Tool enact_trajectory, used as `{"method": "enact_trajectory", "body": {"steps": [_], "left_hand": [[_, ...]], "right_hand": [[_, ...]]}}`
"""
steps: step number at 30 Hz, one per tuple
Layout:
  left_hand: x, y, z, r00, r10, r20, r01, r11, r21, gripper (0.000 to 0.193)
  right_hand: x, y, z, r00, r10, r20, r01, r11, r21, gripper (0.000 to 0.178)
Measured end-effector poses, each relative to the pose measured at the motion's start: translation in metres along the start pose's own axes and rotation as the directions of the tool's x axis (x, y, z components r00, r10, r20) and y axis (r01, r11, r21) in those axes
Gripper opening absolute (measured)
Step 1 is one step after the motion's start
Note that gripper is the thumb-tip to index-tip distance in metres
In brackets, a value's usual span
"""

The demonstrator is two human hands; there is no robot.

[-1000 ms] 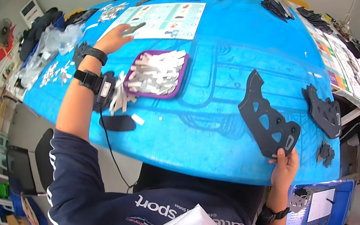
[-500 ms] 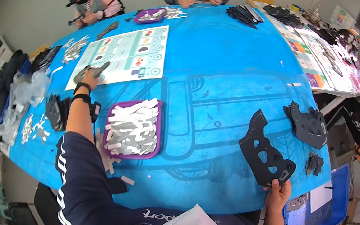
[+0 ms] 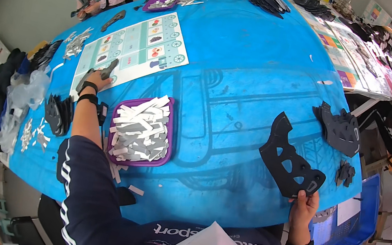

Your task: The person aligns and attaches white adhesive strips to black shoe components by hand, pressing them together on a table. The person handles several different black upper components, applying the white strips to specific areas before setting them aside.

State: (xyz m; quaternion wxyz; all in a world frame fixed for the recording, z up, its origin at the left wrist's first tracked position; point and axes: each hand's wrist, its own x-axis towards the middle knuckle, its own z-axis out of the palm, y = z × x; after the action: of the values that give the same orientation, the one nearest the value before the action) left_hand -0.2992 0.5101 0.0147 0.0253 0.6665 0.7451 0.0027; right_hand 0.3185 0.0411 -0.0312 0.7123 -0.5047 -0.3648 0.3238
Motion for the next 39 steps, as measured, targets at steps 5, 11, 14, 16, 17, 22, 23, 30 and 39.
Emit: {"method": "enact_trajectory", "body": {"steps": [5, 11, 14, 16, 17, 22, 23, 30, 39], "left_hand": [[-0.010, 0.021, 0.007, 0.985, -0.098, -0.139, 0.121, 0.979, 0.165, 0.055], [-0.009, 0.035, -0.002, 0.992, -0.052, -0.114, 0.084, 0.952, 0.296, 0.038], [-0.012, 0.037, -0.027, 0.974, -0.057, -0.221, 0.133, 0.929, 0.345, 0.033], [-0.017, 0.036, -0.057, 0.926, -0.107, -0.361, 0.218, 0.934, 0.282, 0.034], [-0.017, 0.038, -0.077, 0.845, -0.203, -0.495, 0.276, 0.958, 0.077, 0.037], [-0.066, 0.065, -0.162, 0.658, -0.200, -0.725, -0.246, 0.853, -0.459, 0.039], [-0.083, 0.078, -0.173, 0.777, -0.300, -0.553, -0.352, 0.521, -0.777, 0.033], [-0.273, 0.171, -0.162, 0.856, -0.030, -0.516, -0.494, -0.339, -0.800, 0.026], [-0.449, 0.256, -0.066, 0.930, 0.235, -0.283, -0.022, -0.732, -0.681, 0.019]], "right_hand": [[-0.004, -0.001, -0.002, 1.000, 0.025, 0.014, -0.024, 0.999, -0.029, 0.027], [0.001, -0.002, -0.001, 1.000, 0.022, 0.015, -0.021, 1.000, -0.012, 0.029], [0.003, -0.003, 0.002, 1.000, 0.015, 0.025, -0.015, 0.999, 0.030, 0.029], [0.003, -0.005, 0.004, 0.999, 0.045, 0.002, -0.045, 0.999, -0.022, 0.021], [0.003, -0.006, 0.005, 0.998, 0.069, -0.005, -0.069, 0.997, -0.031, 0.017], [0.003, -0.010, 0.008, 0.997, 0.067, 0.031, -0.065, 0.997, -0.046, 0.025], [0.003, -0.010, 0.008, 0.997, 0.072, 0.041, -0.071, 0.997, -0.036, 0.027], [0.003, -0.010, 0.007, 0.991, 0.069, 0.115, -0.066, 0.997, -0.031, 0.031], [0.003, 0.000, 0.004, 0.990, -0.005, 0.142, 0.008, 1.000, -0.019, 0.030]]}}
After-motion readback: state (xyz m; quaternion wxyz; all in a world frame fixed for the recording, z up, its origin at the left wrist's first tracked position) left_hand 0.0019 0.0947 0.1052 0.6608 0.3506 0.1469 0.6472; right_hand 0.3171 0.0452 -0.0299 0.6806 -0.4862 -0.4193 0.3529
